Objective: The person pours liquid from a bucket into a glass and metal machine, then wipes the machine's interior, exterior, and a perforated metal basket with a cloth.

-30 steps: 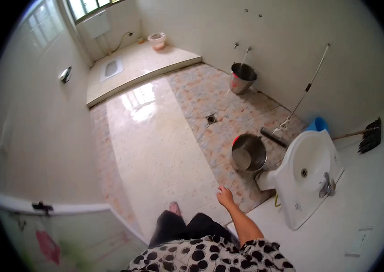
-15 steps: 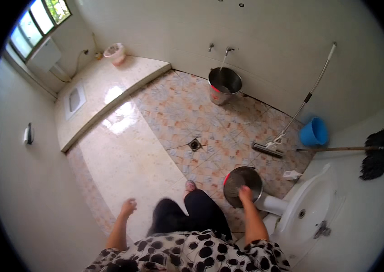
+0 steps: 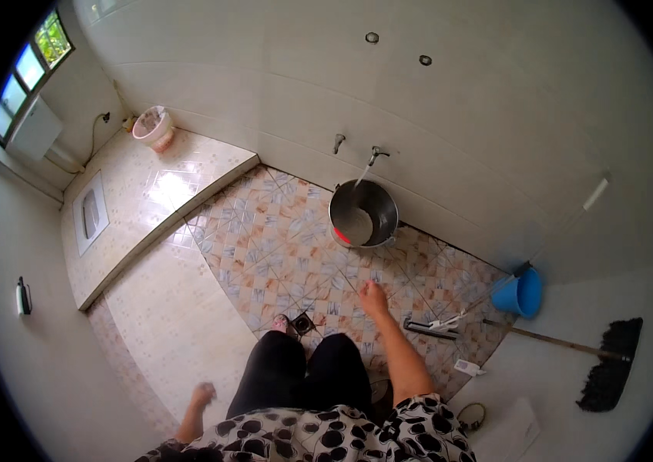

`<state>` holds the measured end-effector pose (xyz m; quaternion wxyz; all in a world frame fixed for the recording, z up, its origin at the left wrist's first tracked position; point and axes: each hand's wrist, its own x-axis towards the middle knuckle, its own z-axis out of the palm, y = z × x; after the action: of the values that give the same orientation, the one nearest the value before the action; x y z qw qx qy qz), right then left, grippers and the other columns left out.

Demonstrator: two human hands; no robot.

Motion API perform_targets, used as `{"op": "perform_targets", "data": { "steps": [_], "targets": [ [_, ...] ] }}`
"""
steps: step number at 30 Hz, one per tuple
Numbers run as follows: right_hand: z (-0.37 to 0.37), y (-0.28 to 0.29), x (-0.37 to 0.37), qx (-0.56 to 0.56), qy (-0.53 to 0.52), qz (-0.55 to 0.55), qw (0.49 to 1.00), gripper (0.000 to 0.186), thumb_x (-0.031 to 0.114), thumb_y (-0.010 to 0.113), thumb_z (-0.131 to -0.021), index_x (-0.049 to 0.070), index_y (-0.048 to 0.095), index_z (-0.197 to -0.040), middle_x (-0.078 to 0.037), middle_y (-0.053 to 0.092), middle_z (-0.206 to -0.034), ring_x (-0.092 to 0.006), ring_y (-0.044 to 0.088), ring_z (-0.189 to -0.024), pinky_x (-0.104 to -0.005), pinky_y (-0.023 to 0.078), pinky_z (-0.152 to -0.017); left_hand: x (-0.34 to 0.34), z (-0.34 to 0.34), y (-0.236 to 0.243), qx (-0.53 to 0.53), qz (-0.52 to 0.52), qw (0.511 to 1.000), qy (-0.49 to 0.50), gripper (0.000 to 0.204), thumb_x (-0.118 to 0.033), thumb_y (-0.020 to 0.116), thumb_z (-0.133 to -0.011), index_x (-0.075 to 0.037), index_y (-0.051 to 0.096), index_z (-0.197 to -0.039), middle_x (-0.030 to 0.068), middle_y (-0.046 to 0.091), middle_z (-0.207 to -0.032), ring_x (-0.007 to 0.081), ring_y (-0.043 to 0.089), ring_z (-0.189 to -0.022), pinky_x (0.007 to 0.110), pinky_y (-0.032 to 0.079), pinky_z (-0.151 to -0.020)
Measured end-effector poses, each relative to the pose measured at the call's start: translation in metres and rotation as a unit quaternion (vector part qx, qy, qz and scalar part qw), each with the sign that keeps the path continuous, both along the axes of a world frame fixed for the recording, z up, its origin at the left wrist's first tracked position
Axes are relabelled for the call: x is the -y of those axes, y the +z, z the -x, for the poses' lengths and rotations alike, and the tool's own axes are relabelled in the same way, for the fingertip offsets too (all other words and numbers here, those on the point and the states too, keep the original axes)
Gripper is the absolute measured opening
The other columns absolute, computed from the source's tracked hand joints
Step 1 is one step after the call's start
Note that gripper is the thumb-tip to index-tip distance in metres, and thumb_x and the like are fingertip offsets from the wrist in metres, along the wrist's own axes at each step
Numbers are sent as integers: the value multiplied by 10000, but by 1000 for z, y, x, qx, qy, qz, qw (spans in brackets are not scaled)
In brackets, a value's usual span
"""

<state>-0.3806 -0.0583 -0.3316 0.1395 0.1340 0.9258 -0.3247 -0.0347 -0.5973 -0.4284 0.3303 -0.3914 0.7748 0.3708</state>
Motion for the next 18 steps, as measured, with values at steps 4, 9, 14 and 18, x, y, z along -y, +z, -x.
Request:
{"op": "perform_targets", "data": {
  "steps": [4,9,14,18],
  "targets": [
    [131,-31,-68,-31,-3,43,999,466,264,550,-792,21,467,-1181,-198,516,-1149,-336,499,-1055,-391,400,-883,-87,233,146,-216,-100,956,171,283,-203,478,-848,-43,531,-1075,82,617,-860,158,602,-737,287,448,-593],
    [328,-50,-107,-60,43,11,997,515,255,531,-804,2,404,-1234,-211,449,-1229,-360,432,-1125,-412,361,-930,-172,271,168,-179,-96,939,278,336,-265,510,-860,-86,475,-1142,66,578,-917,145,573,-751,240,424,-576],
    [427,-80,-100,-157,66,-126,977,531,226,569,-769,-3,410,-1221,-218,414,-1250,-326,402,-1165,-380,344,-955,-260,111,152,132,-82,898,412,293,-243,518,-830,-102,511,-1088,64,603,-861,169,597,-714,317,440,-527],
    [434,-85,-87,-93,77,-94,988,498,191,574,-743,4,434,-1183,-193,492,-1145,-305,455,-1100,-360,379,-900,-335,73,192,259,-56,852,452,292,-213,511,-807,-106,513,-1079,58,596,-829,186,605,-685,328,442,-538]
  ]
}}
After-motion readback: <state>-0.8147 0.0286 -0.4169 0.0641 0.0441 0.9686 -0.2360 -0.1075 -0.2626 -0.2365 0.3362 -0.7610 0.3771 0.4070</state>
